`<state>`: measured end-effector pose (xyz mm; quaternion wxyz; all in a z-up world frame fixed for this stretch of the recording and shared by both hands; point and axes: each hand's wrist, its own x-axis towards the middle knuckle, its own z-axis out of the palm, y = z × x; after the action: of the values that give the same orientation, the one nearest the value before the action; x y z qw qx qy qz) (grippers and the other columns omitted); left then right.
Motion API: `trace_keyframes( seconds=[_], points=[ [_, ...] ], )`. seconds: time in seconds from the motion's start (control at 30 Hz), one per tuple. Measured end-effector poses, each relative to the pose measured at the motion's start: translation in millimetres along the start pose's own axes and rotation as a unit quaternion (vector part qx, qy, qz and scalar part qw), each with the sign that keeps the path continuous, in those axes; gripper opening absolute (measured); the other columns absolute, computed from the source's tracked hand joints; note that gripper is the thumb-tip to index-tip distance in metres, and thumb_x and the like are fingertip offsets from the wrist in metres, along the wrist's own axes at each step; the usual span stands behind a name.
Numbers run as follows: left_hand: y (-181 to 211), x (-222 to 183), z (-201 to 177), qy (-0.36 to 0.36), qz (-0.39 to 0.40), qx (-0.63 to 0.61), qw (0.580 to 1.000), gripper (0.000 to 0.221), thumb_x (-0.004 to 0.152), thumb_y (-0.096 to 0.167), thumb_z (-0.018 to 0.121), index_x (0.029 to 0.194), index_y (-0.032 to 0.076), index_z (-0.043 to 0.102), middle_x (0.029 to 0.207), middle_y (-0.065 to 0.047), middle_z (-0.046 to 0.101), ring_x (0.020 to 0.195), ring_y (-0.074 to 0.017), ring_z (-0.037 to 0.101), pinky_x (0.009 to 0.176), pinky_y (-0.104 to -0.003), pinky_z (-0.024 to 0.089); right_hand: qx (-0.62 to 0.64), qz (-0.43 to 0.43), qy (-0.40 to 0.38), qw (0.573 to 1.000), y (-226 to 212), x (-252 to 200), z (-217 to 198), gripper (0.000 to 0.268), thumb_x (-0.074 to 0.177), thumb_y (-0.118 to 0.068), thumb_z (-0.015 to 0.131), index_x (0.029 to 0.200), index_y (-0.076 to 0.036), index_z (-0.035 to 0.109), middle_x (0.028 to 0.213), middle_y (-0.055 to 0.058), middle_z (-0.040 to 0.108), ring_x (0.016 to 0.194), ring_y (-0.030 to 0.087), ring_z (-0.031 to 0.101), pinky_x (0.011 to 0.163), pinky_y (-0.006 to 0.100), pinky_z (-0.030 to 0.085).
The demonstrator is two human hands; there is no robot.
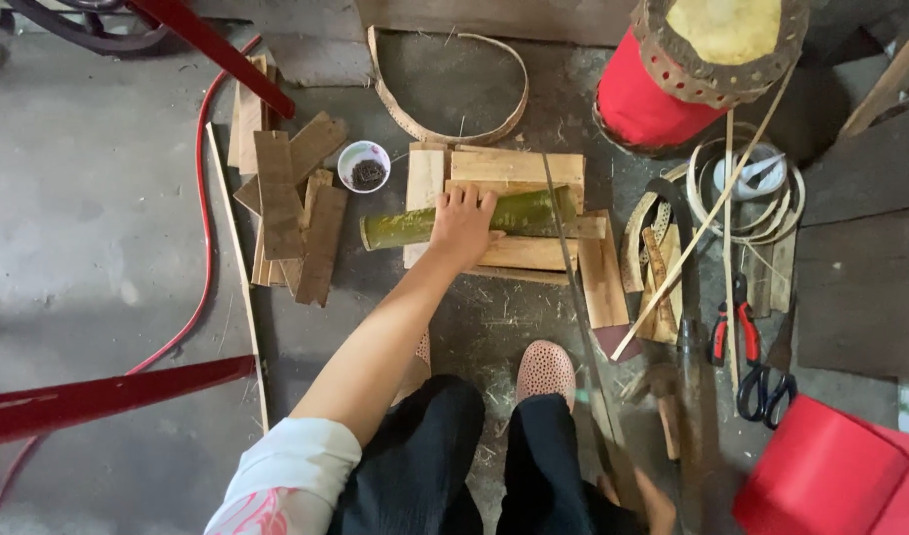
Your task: Sawing a piece of green bamboo using a hand saw on a wooden support.
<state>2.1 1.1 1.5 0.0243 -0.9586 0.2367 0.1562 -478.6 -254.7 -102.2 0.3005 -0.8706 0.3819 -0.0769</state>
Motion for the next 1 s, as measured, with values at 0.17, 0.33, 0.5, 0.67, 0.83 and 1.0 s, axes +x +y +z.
trace_keyframes(
  seconds=[0.17,0.33,0.5,0.67,0.83,1.0],
  points=[
    [3,-2,4,0.01,-0.002,-0.002,1.0,0.063,0.102,0.049,0.056,0.149,0.013,0.035,0.147,-0.021,0.044,0.131,-0.0435,0.043,0.109,-0.057,0.036,0.098,-0.035,-0.139,0.985,-123,24,-40,0.03,0.082,-0.019,0.08,0.109,-0.007,0.082,0.089,0.008,0.081,0.08,0.016,0.075,0.078,0.028,0.057],
    [2,1,7,0.025,0.0,-0.005,1.0,0.068,0.1,0.057,0.056,0.147,0.013,0.038,0.143,-0.02,0.048,0.132,-0.0427,0.045,0.11,-0.056,0.036,0.184,-0.134,-0.113,0.967,-258,74,-31,0.018,0.092,-0.023,0.071,0.08,-0.01,0.069,0.061,-0.002,0.057,0.055,0.009,0.05,0.056,0.026,0.042],
    [0,1,4,0.0,-0.007,0.018,1.0,0.069,0.102,0.055,0.053,0.151,0.012,0.034,0.146,-0.021,0.046,0.133,-0.0432,0.043,0.11,-0.056,0.036,0.17,0.03,-0.161,0.972,-184,55,-15,0.018,0.089,-0.024,0.076,0.094,-0.007,0.079,0.072,0.002,0.069,0.07,0.011,0.062,0.069,0.028,0.05],
    [4,-4,7,0.027,0.004,0.037,0.999,0.068,0.101,0.056,0.053,0.15,0.011,0.035,0.148,-0.024,0.045,0.135,-0.0443,0.043,0.109,-0.058,0.037,-0.033,-0.063,-0.011,0.997,-82,-11,-20,0.014,0.072,-0.02,0.084,0.076,-0.013,0.072,0.058,0.011,0.049,0.053,0.021,0.048,0.066,0.032,0.044],
    [5,-7,-4,0.012,-0.001,0.001,1.0,0.067,0.102,0.055,0.054,0.15,0.012,0.035,0.147,-0.022,0.046,0.135,-0.0437,0.043,0.11,-0.057,0.036,0.115,-0.199,-0.05,0.972,-184,36,-31,0.021,0.083,-0.02,0.081,0.088,-0.006,0.066,0.074,0.009,0.061,0.066,0.017,0.057,0.068,0.032,0.048],
    [3,-2,4,0.031,-0.001,-0.001,1.0,0.071,0.1,0.06,0.055,0.149,0.012,0.039,0.142,-0.021,0.051,0.131,-0.0417,0.048,0.109,-0.055,0.039,0.168,-0.169,-0.105,0.965,-251,72,-30,0.016,0.095,-0.024,0.069,0.09,-0.009,0.072,0.061,-0.004,0.054,0.054,0.009,0.047,0.056,0.025,0.042]
  ],
)
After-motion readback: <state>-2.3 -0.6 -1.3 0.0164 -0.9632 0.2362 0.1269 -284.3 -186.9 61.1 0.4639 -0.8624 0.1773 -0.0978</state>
